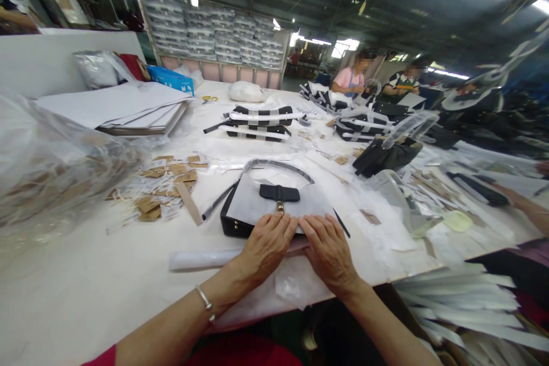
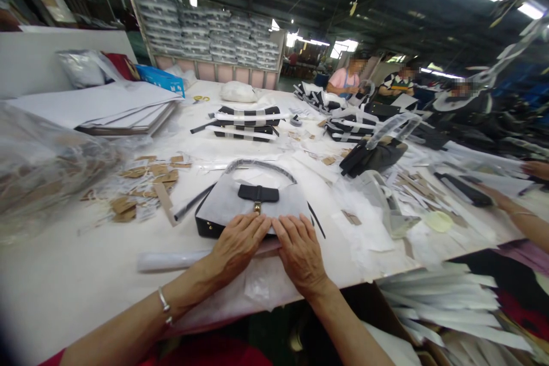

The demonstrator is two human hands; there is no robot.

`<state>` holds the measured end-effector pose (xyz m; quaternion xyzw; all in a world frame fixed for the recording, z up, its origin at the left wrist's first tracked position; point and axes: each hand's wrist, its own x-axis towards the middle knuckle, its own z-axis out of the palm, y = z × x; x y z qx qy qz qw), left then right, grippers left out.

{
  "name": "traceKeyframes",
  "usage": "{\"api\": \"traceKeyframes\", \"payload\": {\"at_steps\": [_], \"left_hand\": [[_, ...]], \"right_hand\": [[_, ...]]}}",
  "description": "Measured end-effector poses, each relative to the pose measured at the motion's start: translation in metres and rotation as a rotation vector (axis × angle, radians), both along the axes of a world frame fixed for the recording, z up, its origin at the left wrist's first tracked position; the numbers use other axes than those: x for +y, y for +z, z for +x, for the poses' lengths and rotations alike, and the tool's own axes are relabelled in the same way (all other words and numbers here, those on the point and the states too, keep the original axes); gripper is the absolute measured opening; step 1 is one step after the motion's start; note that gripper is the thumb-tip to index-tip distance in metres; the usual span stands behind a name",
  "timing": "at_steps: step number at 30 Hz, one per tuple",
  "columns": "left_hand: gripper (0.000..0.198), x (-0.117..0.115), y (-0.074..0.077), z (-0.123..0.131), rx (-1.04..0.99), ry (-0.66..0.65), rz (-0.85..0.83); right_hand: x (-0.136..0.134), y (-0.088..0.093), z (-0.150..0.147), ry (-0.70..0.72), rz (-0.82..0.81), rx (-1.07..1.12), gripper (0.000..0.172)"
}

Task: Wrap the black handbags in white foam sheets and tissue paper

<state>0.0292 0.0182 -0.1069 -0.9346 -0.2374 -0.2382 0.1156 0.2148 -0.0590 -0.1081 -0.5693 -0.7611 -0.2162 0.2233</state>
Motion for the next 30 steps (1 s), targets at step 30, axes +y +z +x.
{"api": "traceKeyframes", "payload": {"at_steps": [30], "left_hand": [[0.021,0.008,0.003,-0.001,-0.061,-0.068,-0.009]], "right_hand": [[0.003,-0.015,-0.011,-0.031,0.1,0.128,0.038]]}}
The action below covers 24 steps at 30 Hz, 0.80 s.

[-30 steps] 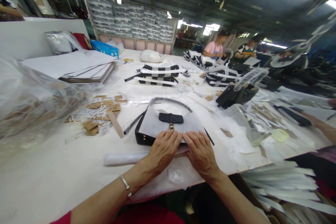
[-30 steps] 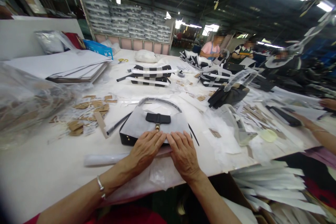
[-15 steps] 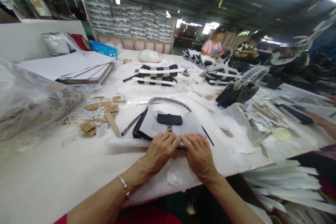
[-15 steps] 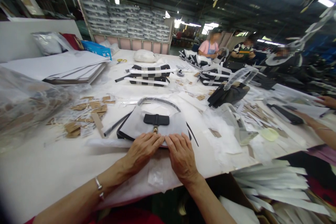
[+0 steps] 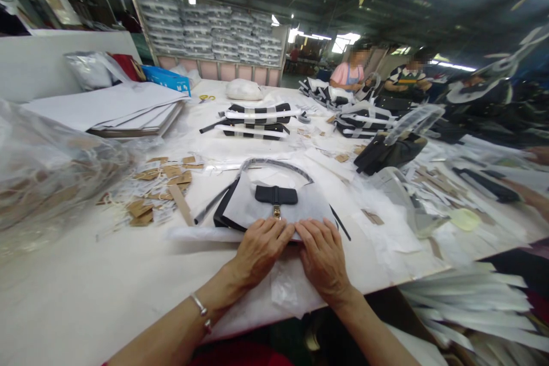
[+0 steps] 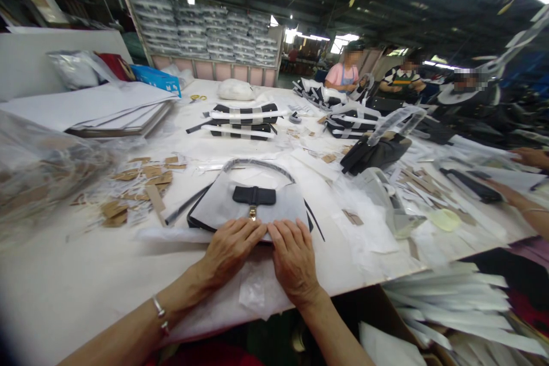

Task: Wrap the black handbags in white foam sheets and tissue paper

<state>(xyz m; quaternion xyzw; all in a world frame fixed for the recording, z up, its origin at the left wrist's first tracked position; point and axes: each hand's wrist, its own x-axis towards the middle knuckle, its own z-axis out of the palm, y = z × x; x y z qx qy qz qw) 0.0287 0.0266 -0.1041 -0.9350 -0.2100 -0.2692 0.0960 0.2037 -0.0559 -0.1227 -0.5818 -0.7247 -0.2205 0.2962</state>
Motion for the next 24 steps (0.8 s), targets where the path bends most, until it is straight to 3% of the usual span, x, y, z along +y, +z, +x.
{"api": "traceKeyframes", "payload": {"at_steps": [24], "left_hand": [[0.024,0.0004,-0.0041,0.0027,-0.068,0.023,0.004]], "right_hand": [[0.0007,-0.0022,0.0001,-0.017,-0.009,0.001,0.039]]}}
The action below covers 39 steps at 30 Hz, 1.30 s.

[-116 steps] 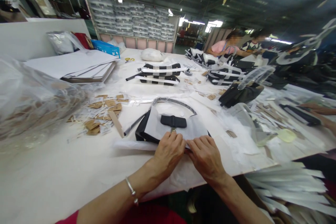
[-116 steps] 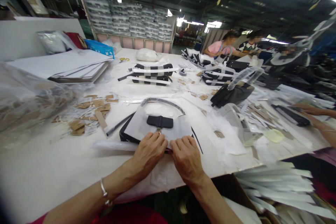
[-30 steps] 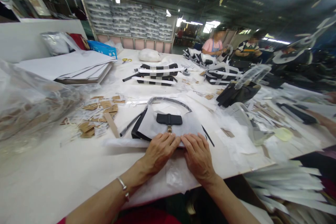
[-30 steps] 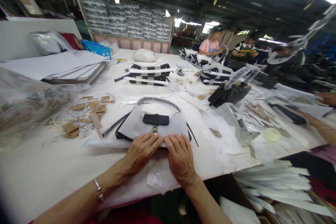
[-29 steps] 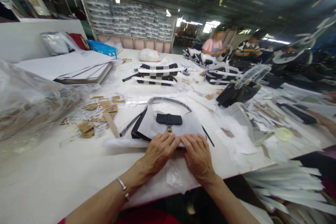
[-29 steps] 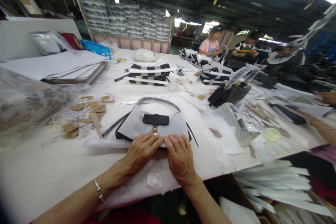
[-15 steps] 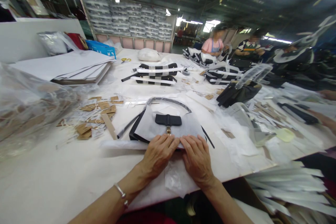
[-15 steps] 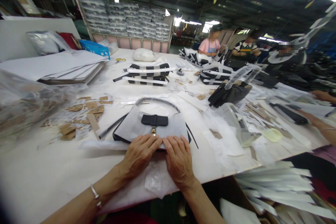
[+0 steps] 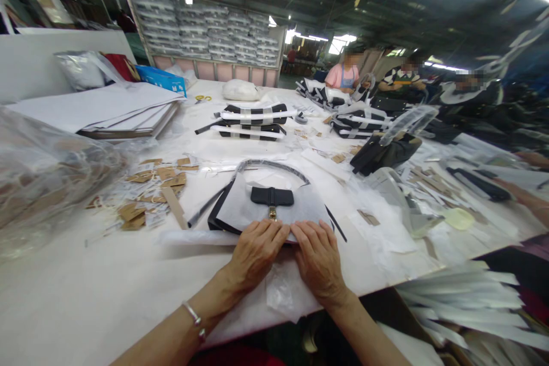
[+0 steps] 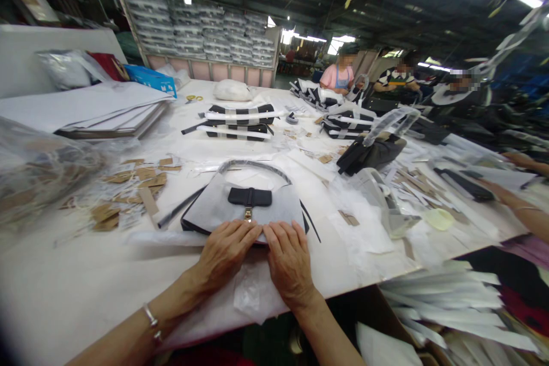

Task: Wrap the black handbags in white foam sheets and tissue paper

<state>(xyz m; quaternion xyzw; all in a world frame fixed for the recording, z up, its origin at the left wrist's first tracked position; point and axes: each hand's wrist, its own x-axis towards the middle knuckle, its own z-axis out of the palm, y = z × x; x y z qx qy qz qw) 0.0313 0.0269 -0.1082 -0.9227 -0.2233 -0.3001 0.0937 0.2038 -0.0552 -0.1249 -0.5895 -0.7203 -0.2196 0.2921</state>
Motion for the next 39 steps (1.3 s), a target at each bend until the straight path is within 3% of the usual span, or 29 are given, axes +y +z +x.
{"api": "traceKeyframes", "payload": {"at_steps": [24,39], "left_hand": [[0.026,0.0015,-0.0069,0.0002,-0.019,-0.016,-0.024],[0.024,0.0003,-0.0011,0.0015,-0.037,-0.016,0.005]], "right_hand": [[0.0021,-0.0013,-0.0017,0.011,0.028,0.041,0.036],[0.0029,0.0001,0.0014,0.029,0.011,0.031,0.031]]}}
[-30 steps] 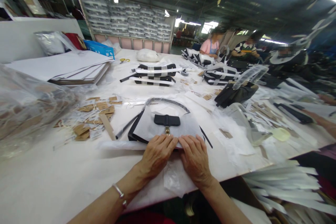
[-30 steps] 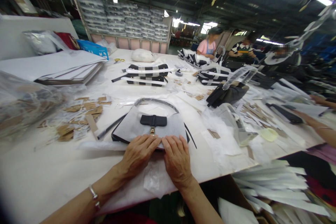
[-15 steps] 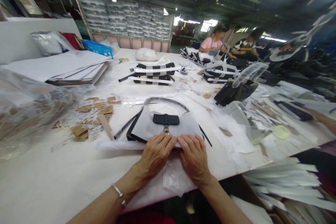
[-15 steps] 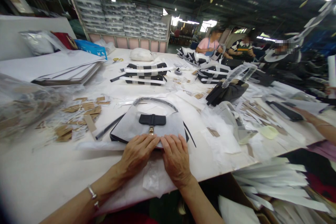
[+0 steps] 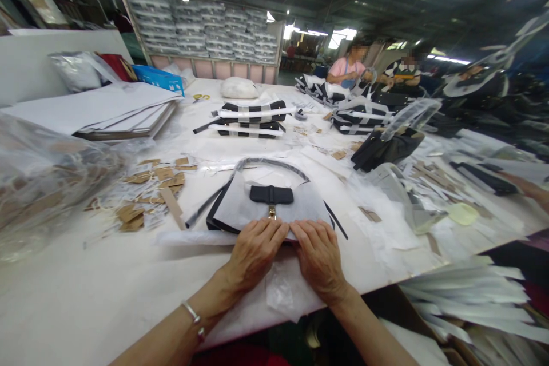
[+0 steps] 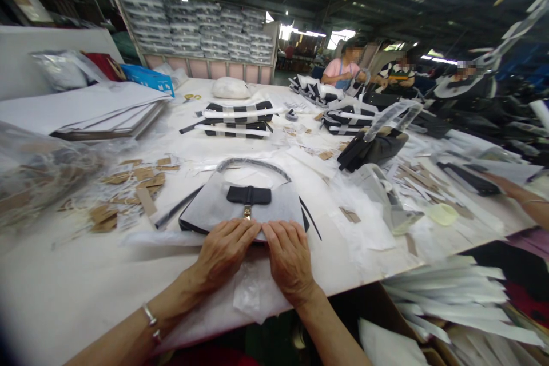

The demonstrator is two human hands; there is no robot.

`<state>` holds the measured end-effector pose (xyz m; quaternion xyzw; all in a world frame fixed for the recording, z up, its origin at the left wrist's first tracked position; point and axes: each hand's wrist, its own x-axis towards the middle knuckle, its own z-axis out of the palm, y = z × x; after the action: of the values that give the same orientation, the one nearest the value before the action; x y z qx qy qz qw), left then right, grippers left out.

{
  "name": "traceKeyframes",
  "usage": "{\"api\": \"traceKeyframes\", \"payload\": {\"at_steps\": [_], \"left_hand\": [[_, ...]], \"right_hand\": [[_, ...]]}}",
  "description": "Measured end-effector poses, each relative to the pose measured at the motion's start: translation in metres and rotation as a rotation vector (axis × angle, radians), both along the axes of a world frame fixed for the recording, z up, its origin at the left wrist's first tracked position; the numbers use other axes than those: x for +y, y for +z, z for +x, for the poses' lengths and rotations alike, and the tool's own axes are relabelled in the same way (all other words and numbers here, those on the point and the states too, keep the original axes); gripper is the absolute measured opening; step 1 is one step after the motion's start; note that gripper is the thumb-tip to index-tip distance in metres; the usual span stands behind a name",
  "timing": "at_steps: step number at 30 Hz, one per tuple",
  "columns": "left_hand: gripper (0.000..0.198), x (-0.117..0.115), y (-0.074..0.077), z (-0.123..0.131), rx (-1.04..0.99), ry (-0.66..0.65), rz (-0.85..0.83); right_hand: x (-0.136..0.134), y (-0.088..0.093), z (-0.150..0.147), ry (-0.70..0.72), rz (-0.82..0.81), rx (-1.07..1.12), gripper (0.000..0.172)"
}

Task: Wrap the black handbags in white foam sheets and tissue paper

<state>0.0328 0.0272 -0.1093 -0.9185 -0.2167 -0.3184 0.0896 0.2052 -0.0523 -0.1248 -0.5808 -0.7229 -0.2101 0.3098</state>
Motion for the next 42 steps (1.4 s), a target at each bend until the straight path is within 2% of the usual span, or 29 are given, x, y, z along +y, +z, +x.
{"api": "traceKeyframes", "payload": {"at_steps": [19,31,42], "left_hand": [[0.028,0.0014,-0.0058,-0.0006,-0.003,-0.005,-0.009],[0.028,-0.0003,-0.0035,-0.0007,-0.021,-0.001,0.03],[0.031,-0.0014,-0.0073,-0.0014,-0.02,0.017,0.037]], "right_hand": [[0.0005,-0.0013,-0.0031,-0.03,-0.011,-0.002,0.029],[-0.0004,-0.0058,-0.0041,-0.056,-0.038,0.012,0.033],[-0.0012,-0.0045,-0.0068,-0.053,-0.013,0.041,0.036]]}}
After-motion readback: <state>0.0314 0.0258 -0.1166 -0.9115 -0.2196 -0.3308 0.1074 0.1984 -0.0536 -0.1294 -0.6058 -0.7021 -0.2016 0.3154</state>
